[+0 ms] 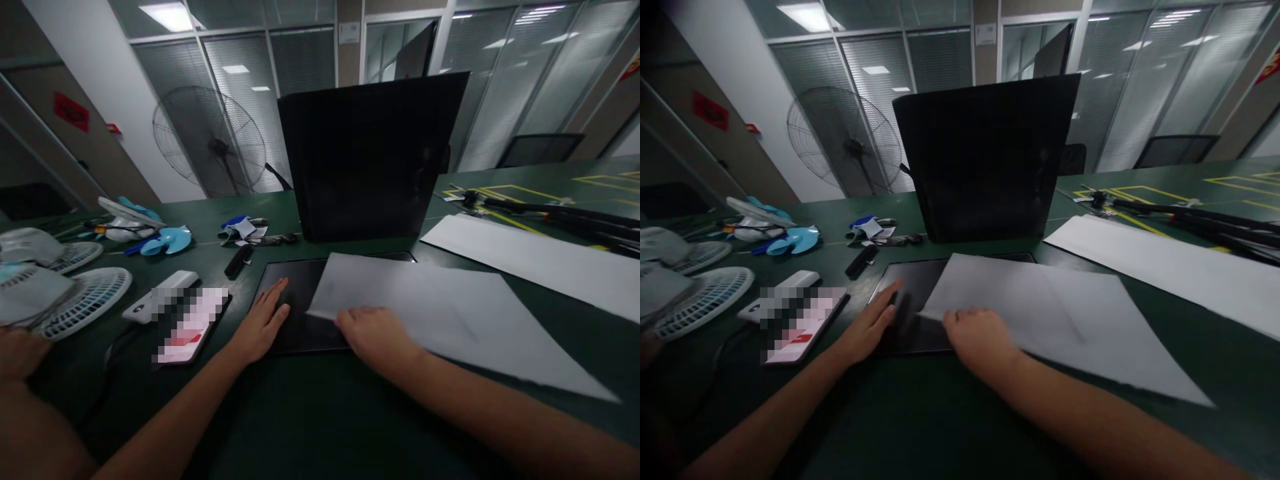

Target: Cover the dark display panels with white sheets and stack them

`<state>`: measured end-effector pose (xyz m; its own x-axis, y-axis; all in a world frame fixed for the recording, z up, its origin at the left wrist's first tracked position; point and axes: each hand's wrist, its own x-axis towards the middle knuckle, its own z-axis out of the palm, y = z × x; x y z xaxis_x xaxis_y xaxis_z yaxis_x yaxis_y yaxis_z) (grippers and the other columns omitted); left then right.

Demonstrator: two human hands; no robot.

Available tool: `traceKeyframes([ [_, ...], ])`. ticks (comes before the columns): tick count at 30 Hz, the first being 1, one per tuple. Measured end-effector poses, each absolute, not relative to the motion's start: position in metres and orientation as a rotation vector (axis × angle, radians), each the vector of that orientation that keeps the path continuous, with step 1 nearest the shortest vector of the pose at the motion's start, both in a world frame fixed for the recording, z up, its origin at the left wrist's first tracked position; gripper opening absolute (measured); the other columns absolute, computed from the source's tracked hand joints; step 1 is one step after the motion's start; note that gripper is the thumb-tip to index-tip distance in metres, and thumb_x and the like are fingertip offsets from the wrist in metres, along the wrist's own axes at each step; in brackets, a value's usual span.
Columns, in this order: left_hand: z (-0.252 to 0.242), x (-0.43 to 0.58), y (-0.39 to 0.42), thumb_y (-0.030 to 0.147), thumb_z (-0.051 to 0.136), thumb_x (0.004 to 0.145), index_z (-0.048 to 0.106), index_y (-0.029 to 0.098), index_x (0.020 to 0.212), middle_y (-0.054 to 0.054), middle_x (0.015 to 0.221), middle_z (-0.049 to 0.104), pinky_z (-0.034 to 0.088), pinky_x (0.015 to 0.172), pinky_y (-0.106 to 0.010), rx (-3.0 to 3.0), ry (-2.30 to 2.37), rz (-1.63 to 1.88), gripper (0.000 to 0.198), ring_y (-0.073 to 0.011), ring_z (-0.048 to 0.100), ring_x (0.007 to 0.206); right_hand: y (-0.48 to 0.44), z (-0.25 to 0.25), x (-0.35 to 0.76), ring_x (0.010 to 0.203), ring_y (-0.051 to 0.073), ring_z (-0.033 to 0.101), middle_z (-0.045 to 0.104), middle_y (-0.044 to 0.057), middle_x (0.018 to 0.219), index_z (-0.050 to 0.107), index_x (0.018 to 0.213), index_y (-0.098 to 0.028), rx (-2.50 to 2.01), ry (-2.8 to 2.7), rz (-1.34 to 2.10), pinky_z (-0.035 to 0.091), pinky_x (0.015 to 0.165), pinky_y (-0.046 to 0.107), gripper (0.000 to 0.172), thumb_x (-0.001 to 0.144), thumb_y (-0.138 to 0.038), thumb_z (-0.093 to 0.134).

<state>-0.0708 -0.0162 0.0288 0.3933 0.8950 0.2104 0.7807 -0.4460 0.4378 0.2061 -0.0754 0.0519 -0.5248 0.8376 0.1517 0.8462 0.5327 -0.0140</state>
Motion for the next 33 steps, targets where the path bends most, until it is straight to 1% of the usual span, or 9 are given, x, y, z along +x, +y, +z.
traceKeyframes([
  [5, 0.025, -0.073, -0.011, 0.06, 0.05, 0.094, 0.056, 0.024, 0.144, -0.012, 0.159, 0.044, 0.022, 0.124, -0.058, 2.45, 1.47, 0.534, 0.062, -0.0323, 0.038, 0.149, -0.091, 0.048, 0.192, 0.133, 0.026, 0.055, 0.057, 0.01, 0.147, 0.059, 0.14, -0.019, -0.958, -2.709, 0.091, 0.048, 0.106, 0.043, 0.051, 0.103, -0.051, 0.044],
  [9, 0.025, -0.077, -0.008, 0.049, 0.065, 0.087, 0.062, 0.032, 0.138, -0.009, 0.166, 0.032, 0.016, 0.122, -0.065, 2.456, 1.628, 0.35, 0.053, -0.038, 0.026, 0.153, -0.057, 0.058, 0.246, 0.126, 0.027, 0.058, 0.065, 0.012, 0.136, 0.064, 0.135, -0.017, -1.283, -2.319, -0.106, 0.045, 0.107, 0.048, 0.054, 0.104, -0.051, 0.036],
  [14, 0.028, -0.088, -0.005, 0.033, 0.052, 0.095, 0.054, 0.043, 0.144, -0.003, 0.168, 0.028, 0.013, 0.118, -0.074, 2.35, 1.776, 0.223, 0.05, -0.0405, 0.018, 0.154, -0.001, 0.049, 0.353, 0.105, 0.034, 0.067, 0.072, 0.02, 0.114, 0.069, 0.126, -0.015, -2.148, -1.834, -0.316, 0.05, 0.089, 0.049, 0.058, 0.101, -0.054, 0.035],
  [17, 0.026, -0.091, -0.001, 0.023, 0.044, 0.096, 0.055, 0.042, 0.144, -0.003, 0.167, 0.03, 0.019, 0.119, -0.07, 2.33, 1.791, 0.236, 0.053, -0.0398, 0.022, 0.153, 0.013, 0.036, 0.395, 0.092, 0.034, 0.069, 0.073, 0.02, 0.101, 0.075, 0.117, -0.018, -2.382, -1.675, -0.189, 0.051, 0.077, 0.044, 0.057, 0.098, -0.056, 0.037],
  [21, 0.02, -0.09, 0.002, 0.014, 0.038, 0.094, 0.056, 0.036, 0.145, -0.005, 0.163, 0.038, 0.022, 0.121, -0.064, 2.367, 1.803, 0.275, 0.058, -0.0356, 0.028, 0.153, 0.016, 0.028, 0.413, 0.091, 0.032, 0.068, 0.073, 0.019, 0.101, 0.076, 0.114, -0.02, -2.418, -1.519, -0.202, 0.049, 0.077, 0.041, 0.055, 0.097, -0.054, 0.037],
  [25, 0.02, -0.087, 0.0, 0.023, 0.04, 0.097, 0.055, 0.034, 0.146, -0.006, 0.162, 0.04, 0.022, 0.123, -0.06, 2.39, 1.807, 0.294, 0.052, -0.0343, 0.027, 0.153, 0.013, 0.029, 0.434, 0.109, 0.032, 0.062, 0.069, 0.02, 0.117, 0.071, 0.122, -0.018, -2.39, -1.48, -0.225, 0.045, 0.09, 0.041, 0.049, 0.097, -0.046, 0.039],
  [28, 0.023, -0.086, -0.001, 0.037, 0.044, 0.099, 0.055, 0.035, 0.146, -0.005, 0.163, 0.038, 0.022, 0.123, -0.061, 2.363, 1.81, 0.257, 0.048, -0.0369, 0.025, 0.153, 0.01, 0.023, 0.455, 0.131, 0.037, 0.046, 0.055, 0.024, 0.141, 0.059, 0.137, -0.013, -2.396, -1.434, -0.242, 0.032, 0.105, 0.053, 0.052, 0.097, -0.041, 0.042],
  [30, 0.026, -0.086, -0.001, 0.043, 0.045, 0.098, 0.056, 0.036, 0.145, -0.005, 0.164, 0.037, 0.022, 0.122, -0.061, 2.353, 1.811, 0.239, 0.048, -0.0382, 0.025, 0.153, 0.01, 0.014, 0.465, 0.136, 0.043, 0.038, 0.048, 0.027, 0.146, 0.054, 0.14, -0.011, -2.436, -1.366, -0.217, 0.024, 0.106, 0.065, 0.055, 0.097, -0.044, 0.042],
  [33, 0.026, -0.088, -0.001, 0.045, 0.045, 0.099, 0.056, 0.036, 0.145, -0.005, 0.163, 0.039, 0.023, 0.122, -0.062, 2.368, 1.808, 0.238, 0.048, -0.0386, 0.028, 0.152, 0.014, 0.001, 0.472, 0.131, 0.046, 0.041, 0.051, 0.027, 0.141, 0.055, 0.133, -0.013, -2.479, -1.295, -0.175, 0.022, 0.099, 0.074, 0.053, 0.098, -0.05, 0.04],
])
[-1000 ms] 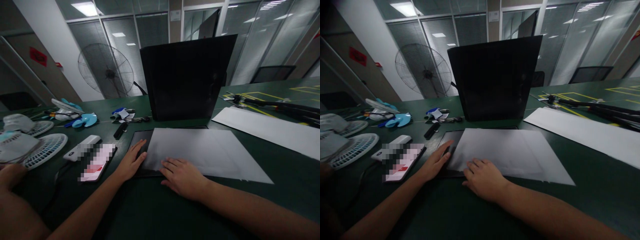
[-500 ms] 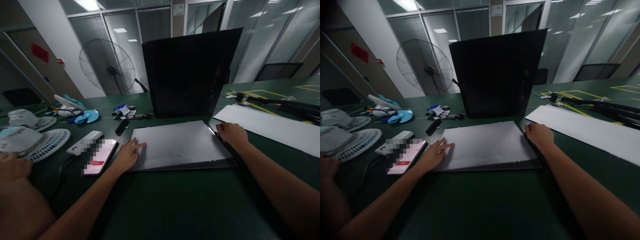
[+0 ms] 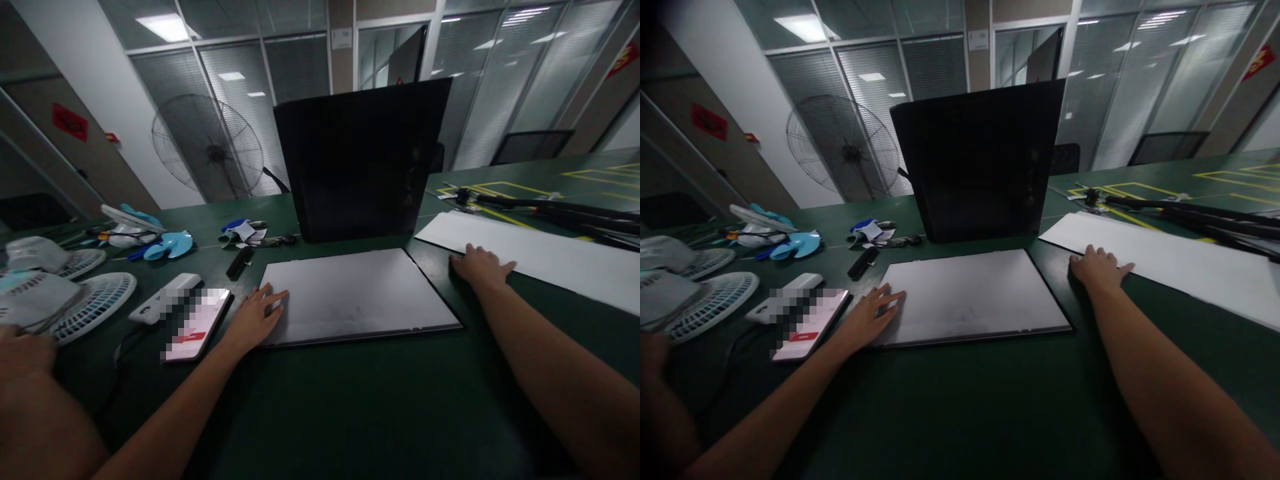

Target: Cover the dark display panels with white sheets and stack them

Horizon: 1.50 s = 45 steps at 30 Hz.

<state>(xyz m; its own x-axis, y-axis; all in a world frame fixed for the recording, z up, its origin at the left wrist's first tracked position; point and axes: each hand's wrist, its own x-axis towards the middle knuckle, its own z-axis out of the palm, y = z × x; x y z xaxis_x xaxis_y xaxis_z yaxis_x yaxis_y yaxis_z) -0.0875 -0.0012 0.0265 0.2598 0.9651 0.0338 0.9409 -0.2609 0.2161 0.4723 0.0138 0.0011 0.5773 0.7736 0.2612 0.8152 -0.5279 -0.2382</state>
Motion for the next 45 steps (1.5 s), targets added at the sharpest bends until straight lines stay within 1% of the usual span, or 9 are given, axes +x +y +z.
traceKeyframes([
  [10, 0.026, -0.088, -0.009, 0.061, 0.038, 0.1, 0.052, 0.035, 0.148, -0.007, 0.163, 0.038, 0.025, 0.119, -0.065, 2.4, 1.685, 0.339, 0.056, -0.0393, 0.025, 0.153, 0.014, -0.002, 0.477, 0.119, 0.046, 0.047, 0.062, 0.027, 0.118, 0.068, 0.102, -0.012, -2.402, -1.377, -0.296, 0.031, 0.089, 0.069, 0.053, 0.097, -0.051, 0.033],
  [14, 0.032, -0.088, -0.012, 0.061, 0.036, 0.101, 0.052, 0.033, 0.148, -0.008, 0.162, 0.041, 0.025, 0.119, -0.064, 2.369, 1.673, 0.375, 0.057, -0.0369, 0.029, 0.152, 0.021, -0.009, 0.483, 0.125, 0.055, 0.042, 0.052, 0.032, 0.134, 0.065, 0.117, -0.012, -2.372, -1.284, -0.279, 0.029, 0.089, 0.071, 0.059, 0.091, -0.061, 0.044],
  [18, 0.033, -0.089, -0.013, 0.057, 0.034, 0.103, 0.051, 0.026, 0.149, -0.009, 0.16, 0.044, 0.023, 0.123, -0.056, 2.392, 1.612, 0.42, 0.058, -0.0297, 0.033, 0.152, 0.031, -0.022, 0.495, 0.129, 0.057, 0.04, 0.043, 0.035, 0.143, 0.06, 0.13, -0.012, -2.378, -1.229, -0.131, 0.028, 0.091, 0.072, 0.068, 0.088, -0.065, 0.05],
  [22, 0.03, -0.091, -0.012, 0.054, 0.036, 0.103, 0.053, 0.021, 0.147, -0.01, 0.156, 0.049, 0.018, 0.126, -0.052, 2.371, 1.555, 0.506, 0.058, -0.0258, 0.036, 0.15, 0.035, -0.025, 0.499, 0.128, 0.059, 0.043, 0.05, 0.033, 0.138, 0.062, 0.13, -0.013, -2.403, -1.257, -0.102, 0.027, 0.089, 0.073, 0.06, 0.091, -0.057, 0.05],
  [25, 0.029, -0.091, -0.012, 0.052, 0.037, 0.103, 0.055, 0.021, 0.145, -0.011, 0.155, 0.05, 0.021, 0.125, -0.05, 2.34, 1.575, 0.539, 0.056, -0.0246, 0.04, 0.148, 0.031, -0.017, 0.491, 0.123, 0.058, 0.048, 0.055, 0.036, 0.128, 0.063, 0.129, -0.01, -2.424, -1.242, -0.054, 0.031, 0.084, 0.071, 0.05, 0.093, -0.038, 0.042],
  [28, 0.031, -0.09, -0.011, 0.048, 0.037, 0.103, 0.056, 0.022, 0.144, -0.008, 0.153, 0.053, 0.023, 0.125, -0.05, 2.326, 1.584, 0.56, 0.052, -0.0244, 0.042, 0.147, 0.025, -0.007, 0.481, 0.118, 0.055, 0.053, 0.058, 0.037, 0.118, 0.061, 0.132, -0.009, -2.408, -1.178, -0.014, 0.036, 0.079, 0.066, 0.05, 0.09, -0.027, 0.039],
  [38, 0.029, -0.088, -0.008, 0.051, 0.037, 0.103, 0.058, 0.021, 0.141, -0.009, 0.15, 0.056, 0.033, 0.121, -0.047, 2.214, 1.662, 0.699, 0.053, -0.0259, 0.047, 0.143, 0.006, 0.018, 0.453, 0.11, 0.053, 0.059, 0.062, 0.034, 0.111, 0.062, 0.131, -0.012, -2.304, -1.037, -0.248, 0.042, 0.076, 0.063, 0.069, 0.097, -0.061, 0.027],
  [43, 0.023, -0.087, -0.003, 0.053, 0.041, 0.1, 0.058, 0.018, 0.141, -0.012, 0.152, 0.053, 0.029, 0.122, -0.052, 2.134, 1.691, 0.738, 0.056, -0.0309, 0.043, 0.145, -0.011, 0.069, 0.385, 0.108, 0.05, 0.063, 0.064, 0.036, 0.105, 0.039, 0.149, -0.005, -2.103, -1.163, -0.524, 0.045, 0.078, 0.062, 0.074, 0.102, -0.055, 0.01],
  [45, 0.023, -0.085, -0.004, 0.054, 0.042, 0.099, 0.058, 0.017, 0.14, -0.013, 0.152, 0.053, 0.029, 0.122, -0.051, 2.101, 1.689, 0.769, 0.057, -0.031, 0.043, 0.146, -0.023, 0.089, 0.347, 0.097, 0.047, 0.068, 0.066, 0.031, 0.09, 0.041, 0.147, -0.005, -2.078, -1.331, -0.658, 0.047, 0.072, 0.059, 0.07, 0.103, -0.049, 0.009],
])
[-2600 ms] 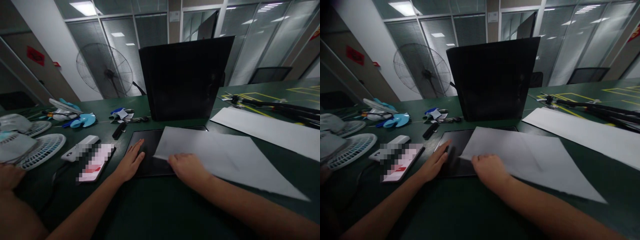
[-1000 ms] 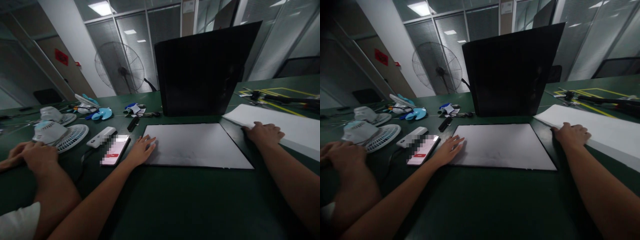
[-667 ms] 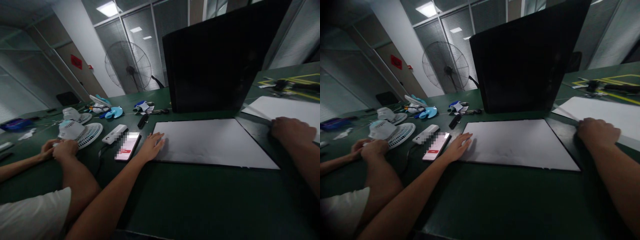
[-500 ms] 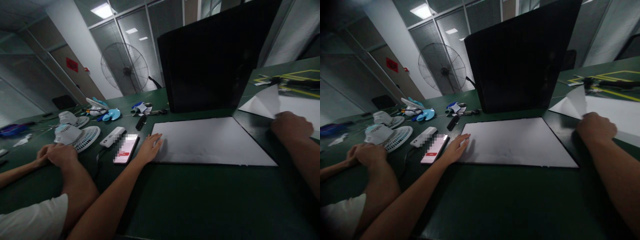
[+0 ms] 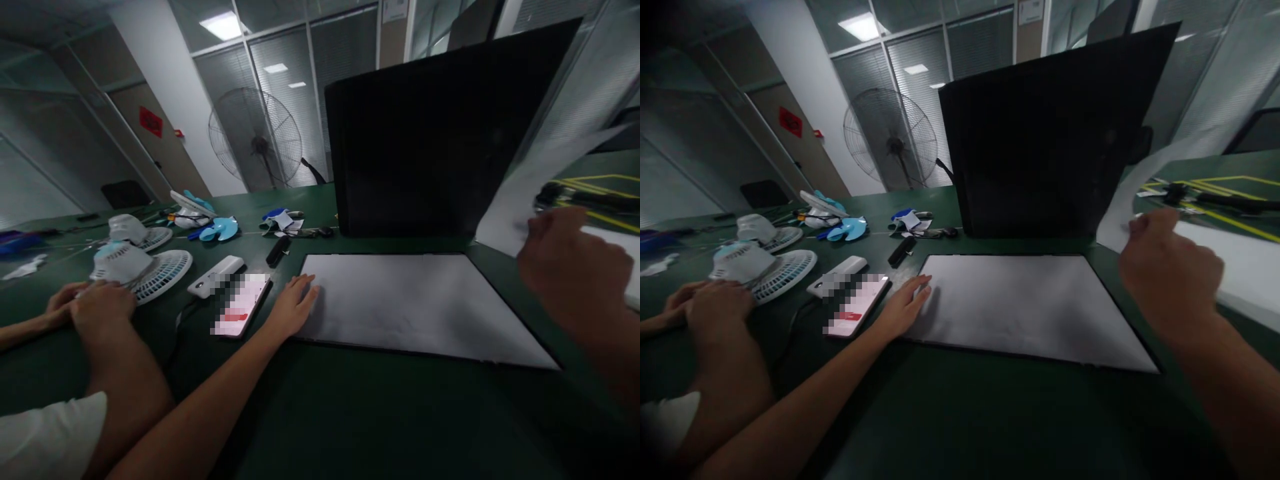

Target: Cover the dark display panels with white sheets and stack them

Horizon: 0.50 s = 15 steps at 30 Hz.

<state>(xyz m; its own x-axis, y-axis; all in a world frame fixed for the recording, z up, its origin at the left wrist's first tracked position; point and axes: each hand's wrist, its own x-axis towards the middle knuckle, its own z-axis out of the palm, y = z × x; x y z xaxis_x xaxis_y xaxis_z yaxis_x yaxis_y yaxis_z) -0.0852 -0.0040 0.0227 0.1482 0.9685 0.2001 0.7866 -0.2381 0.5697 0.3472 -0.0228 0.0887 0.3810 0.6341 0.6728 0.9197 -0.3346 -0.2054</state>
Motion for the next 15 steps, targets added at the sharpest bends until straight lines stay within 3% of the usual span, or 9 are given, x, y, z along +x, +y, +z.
traceKeyframes([
  [3, 0.025, -0.082, -0.007, 0.054, 0.035, 0.102, 0.058, 0.019, 0.14, -0.01, 0.149, 0.057, 0.034, 0.12, -0.046, 2.055, 1.689, 0.834, 0.056, -0.0271, 0.048, 0.142, -0.041, 0.095, 0.289, 0.076, 0.036, 0.071, 0.072, 0.017, 0.085, 0.055, 0.138, -0.02, -1.904, -1.872, -0.619, 0.052, 0.062, 0.049, 0.055, 0.101, -0.03, 0.015],
  [5, 0.027, -0.081, -0.01, 0.053, 0.029, 0.104, 0.056, 0.02, 0.141, -0.009, 0.147, 0.059, 0.038, 0.118, -0.043, 2.017, 1.692, 0.878, 0.057, -0.0247, 0.052, 0.139, -0.05, 0.082, 0.256, 0.078, 0.031, 0.072, 0.076, 0.011, 0.102, 0.064, 0.126, -0.027, -1.613, -2.255, -0.531, 0.056, 0.063, 0.044, 0.047, 0.093, -0.017, 0.033],
  [8, 0.029, -0.081, -0.011, 0.055, 0.025, 0.104, 0.054, 0.02, 0.142, -0.009, 0.15, 0.056, 0.038, 0.119, -0.042, 1.94, 1.699, 0.937, 0.059, -0.0246, 0.05, 0.141, -0.06, 0.049, 0.223, 0.089, 0.03, 0.073, 0.074, 0.011, 0.116, 0.07, 0.12, -0.024, -1.272, -2.577, -0.473, 0.06, 0.068, 0.041, 0.048, 0.08, -0.006, 0.051],
  [12, 0.028, -0.082, -0.009, 0.059, 0.045, 0.097, 0.047, 0.021, 0.149, -0.011, 0.154, 0.051, 0.042, 0.116, -0.046, 1.949, 1.74, 0.79, 0.064, -0.0299, 0.051, 0.14, -0.073, 0.021, 0.208, 0.1, 0.029, 0.072, 0.073, 0.011, 0.119, 0.071, 0.119, -0.022, -1.114, -2.638, -0.391, 0.061, 0.079, 0.044, 0.036, 0.089, -0.014, 0.054],
  [15, 0.022, -0.083, -0.004, 0.049, 0.063, 0.087, 0.045, 0.022, 0.15, -0.012, 0.158, 0.046, 0.039, 0.118, -0.049, 2.062, 1.77, 0.661, 0.071, -0.0326, 0.045, 0.144, -0.081, 0.022, 0.209, 0.103, 0.028, 0.07, 0.073, 0.009, 0.119, 0.073, 0.114, -0.022, -1.032, -2.615, -0.196, 0.058, 0.084, 0.045, 0.027, 0.098, -0.026, 0.051],
])
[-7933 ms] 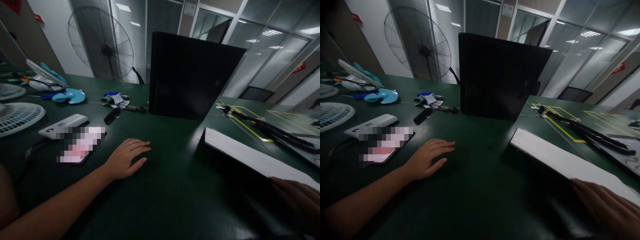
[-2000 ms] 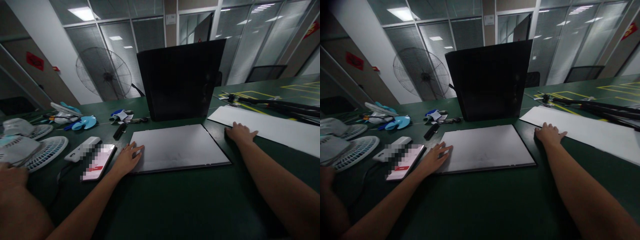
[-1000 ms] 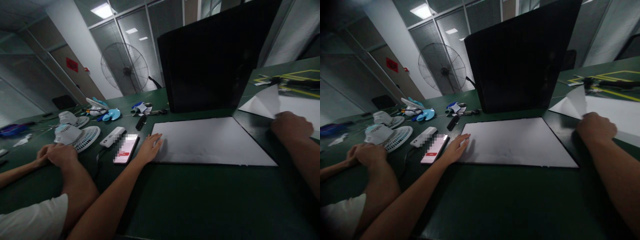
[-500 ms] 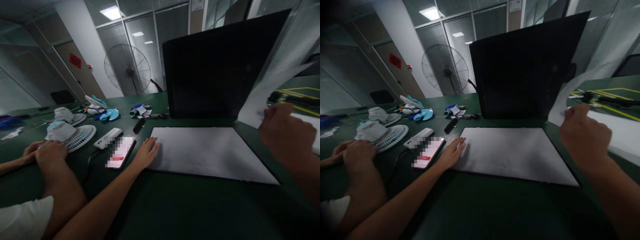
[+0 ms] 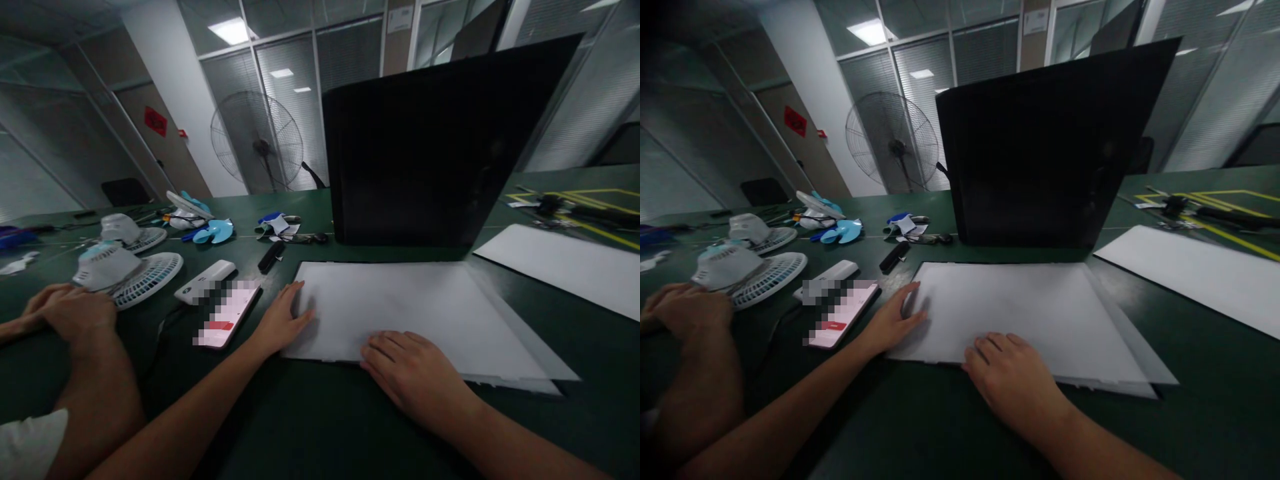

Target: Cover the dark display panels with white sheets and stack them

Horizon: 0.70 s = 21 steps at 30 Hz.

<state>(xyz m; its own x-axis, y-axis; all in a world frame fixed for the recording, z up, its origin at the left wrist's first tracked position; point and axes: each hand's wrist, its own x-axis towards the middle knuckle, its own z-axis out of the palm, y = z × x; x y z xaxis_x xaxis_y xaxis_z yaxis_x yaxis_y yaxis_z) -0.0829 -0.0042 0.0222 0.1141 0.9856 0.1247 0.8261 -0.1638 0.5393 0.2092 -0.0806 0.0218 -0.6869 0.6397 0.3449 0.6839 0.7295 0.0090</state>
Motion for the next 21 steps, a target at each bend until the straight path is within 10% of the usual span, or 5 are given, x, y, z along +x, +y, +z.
traceKeyframes([
  [8, 0.012, -0.089, 0.008, 0.046, 0.058, 0.089, 0.061, 0.027, 0.135, -0.006, 0.156, 0.049, 0.033, 0.122, -0.048, 2.122, 1.766, 0.659, 0.05, -0.0281, 0.045, 0.144, -0.024, 0.055, 0.313, 0.111, 0.03, 0.064, 0.071, 0.015, 0.121, 0.067, 0.129, -0.018, -1.401, -2.221, -0.371, 0.043, 0.101, 0.048, 0.043, 0.102, -0.041, 0.042],
  [14, 0.018, -0.092, 0.011, 0.051, 0.06, 0.089, 0.07, 0.028, 0.125, -0.002, 0.153, 0.054, 0.034, 0.121, -0.048, 2.133, 1.772, 0.597, 0.044, -0.0288, 0.049, 0.141, 0.014, 0.023, 0.472, 0.143, 0.038, 0.036, 0.043, 0.032, 0.151, 0.028, 0.156, -0.001, -2.28, -1.5, -0.402, 0.032, 0.109, 0.052, 0.075, 0.099, -0.047, 0.042],
  [21, 0.011, -0.095, 0.017, 0.051, 0.059, 0.088, 0.068, 0.027, 0.13, -0.004, 0.15, 0.056, 0.041, 0.116, -0.042, 2.17, 1.798, 0.629, 0.049, -0.0284, 0.057, 0.134, 0.016, -0.007, 0.509, 0.128, 0.039, 0.053, 0.057, 0.021, 0.141, 0.051, 0.147, -0.019, -2.607, -1.335, -0.217, 0.042, 0.1, 0.055, 0.063, 0.099, -0.053, 0.031],
])
